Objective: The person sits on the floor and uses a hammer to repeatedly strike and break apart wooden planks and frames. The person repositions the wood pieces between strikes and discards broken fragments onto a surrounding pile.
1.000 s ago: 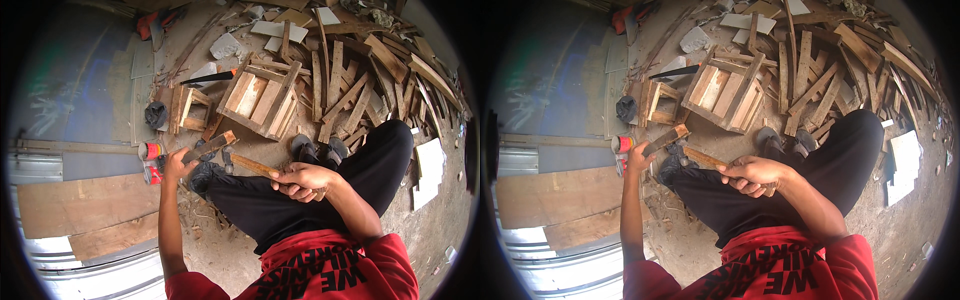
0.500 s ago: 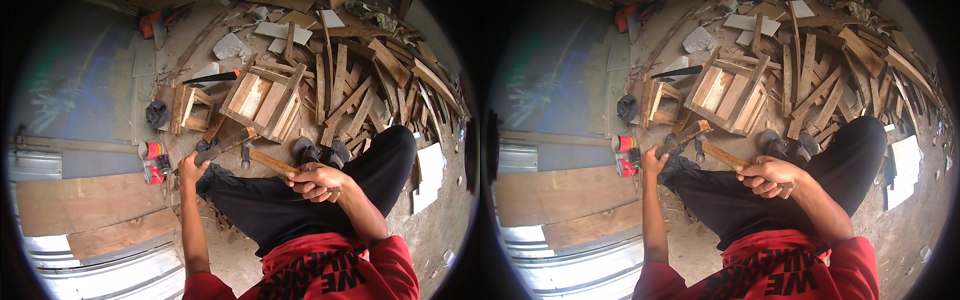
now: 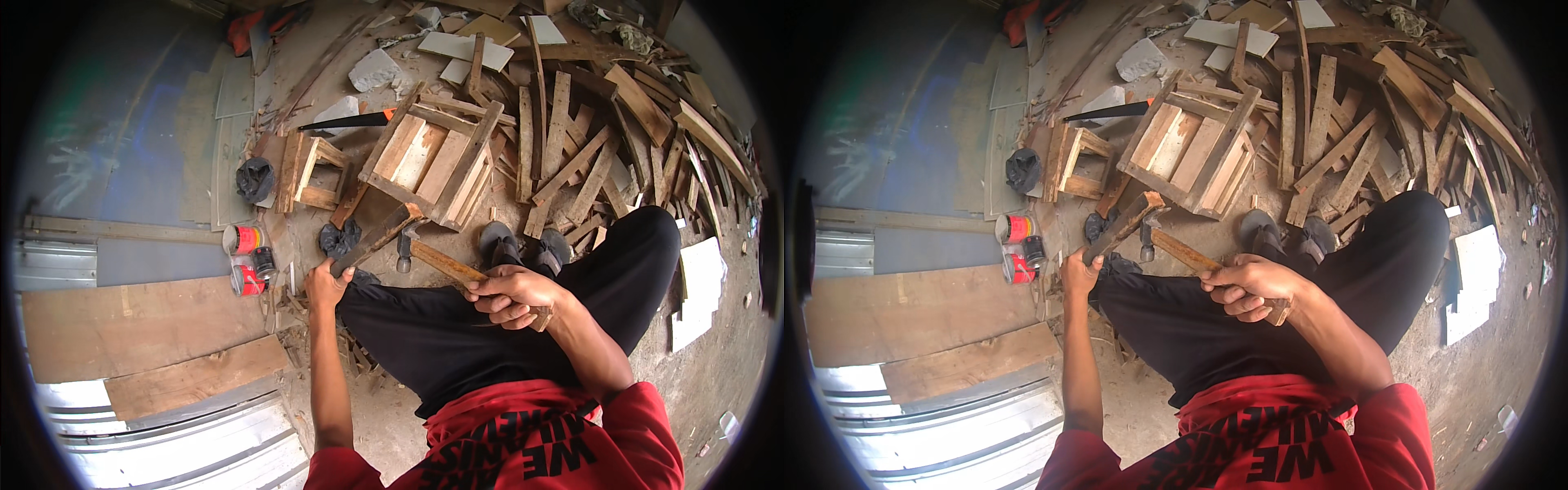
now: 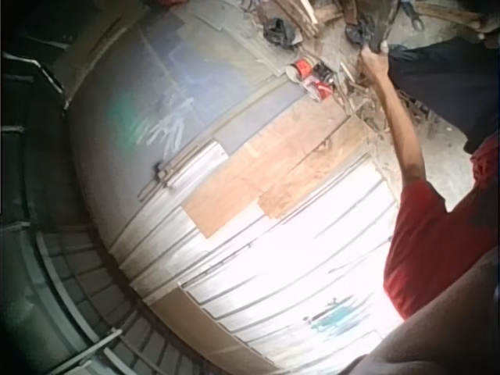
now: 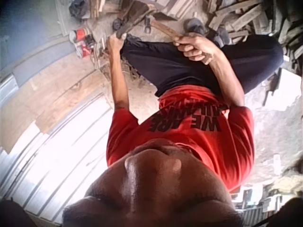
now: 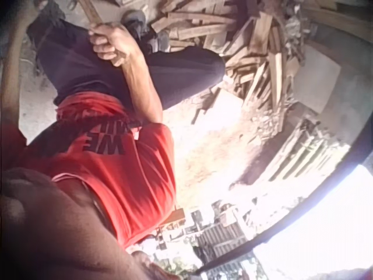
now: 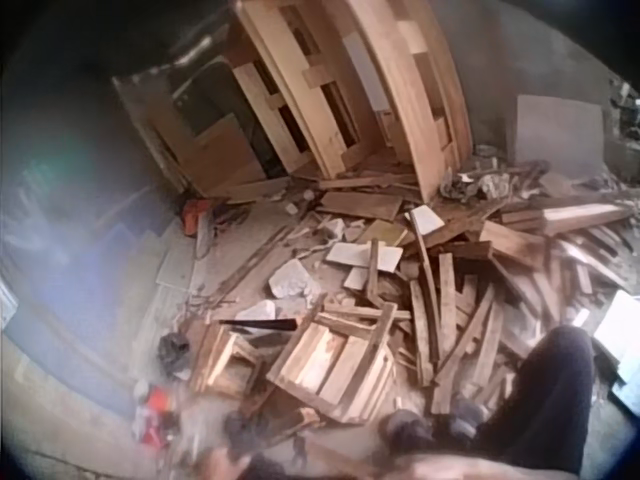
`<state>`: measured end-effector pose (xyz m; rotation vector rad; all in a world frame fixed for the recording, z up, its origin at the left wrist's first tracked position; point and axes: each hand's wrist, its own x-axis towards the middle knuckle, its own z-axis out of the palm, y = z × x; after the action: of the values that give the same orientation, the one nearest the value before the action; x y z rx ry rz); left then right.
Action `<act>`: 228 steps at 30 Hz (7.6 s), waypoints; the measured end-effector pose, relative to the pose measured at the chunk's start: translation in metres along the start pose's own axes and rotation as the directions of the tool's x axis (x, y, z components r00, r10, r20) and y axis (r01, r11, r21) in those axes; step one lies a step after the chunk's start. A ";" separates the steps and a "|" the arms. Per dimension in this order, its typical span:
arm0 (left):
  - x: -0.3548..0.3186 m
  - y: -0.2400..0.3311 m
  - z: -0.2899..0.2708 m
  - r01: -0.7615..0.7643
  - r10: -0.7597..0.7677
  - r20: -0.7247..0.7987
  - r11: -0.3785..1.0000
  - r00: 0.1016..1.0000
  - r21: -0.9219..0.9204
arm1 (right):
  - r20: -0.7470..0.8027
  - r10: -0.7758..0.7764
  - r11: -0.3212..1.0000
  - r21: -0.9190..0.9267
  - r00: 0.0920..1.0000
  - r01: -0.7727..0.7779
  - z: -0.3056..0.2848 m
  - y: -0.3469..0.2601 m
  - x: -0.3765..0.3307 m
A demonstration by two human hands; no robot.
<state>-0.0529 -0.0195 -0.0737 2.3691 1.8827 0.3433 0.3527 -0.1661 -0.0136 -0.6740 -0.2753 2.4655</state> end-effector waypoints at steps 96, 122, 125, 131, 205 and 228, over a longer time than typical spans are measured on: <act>0.022 0.257 0.093 0.100 0.290 0.157 0.201 0.944 -0.974 | -0.308 -0.892 0.054 -0.799 -0.331 0.599 0.017 0.019 -0.112; 0.019 0.596 -0.010 0.179 0.710 0.168 0.059 0.684 -0.982 | -0.365 -0.595 0.751 -0.569 -0.716 -0.334 -0.411 0.138 -0.184; 0.035 0.604 -0.002 0.268 0.621 0.122 -0.147 0.774 -0.952 | -0.381 -0.574 0.613 -0.787 -0.725 -0.072 -0.432 0.011 -0.202; 0.053 0.609 -0.002 0.270 0.510 0.081 -0.309 0.857 -0.912 | -0.820 -0.486 0.437 -0.528 -0.304 0.728 -0.525 -0.232 -0.274; 0.092 0.615 0.103 -0.854 0.820 0.557 0.379 0.131 -0.357 | -0.691 -0.712 0.006 0.170 0.123 0.986 -0.273 0.064 -0.125; 0.083 0.391 0.099 -0.629 0.803 0.127 0.543 0.582 -0.555 | -0.399 -0.850 -0.063 -0.570 -0.343 0.819 -0.175 -0.103 -0.204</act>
<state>0.3585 -0.0234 -0.0765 2.4926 0.4549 0.3065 0.6373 -0.1894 -0.0460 -0.8795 -0.3264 0.4724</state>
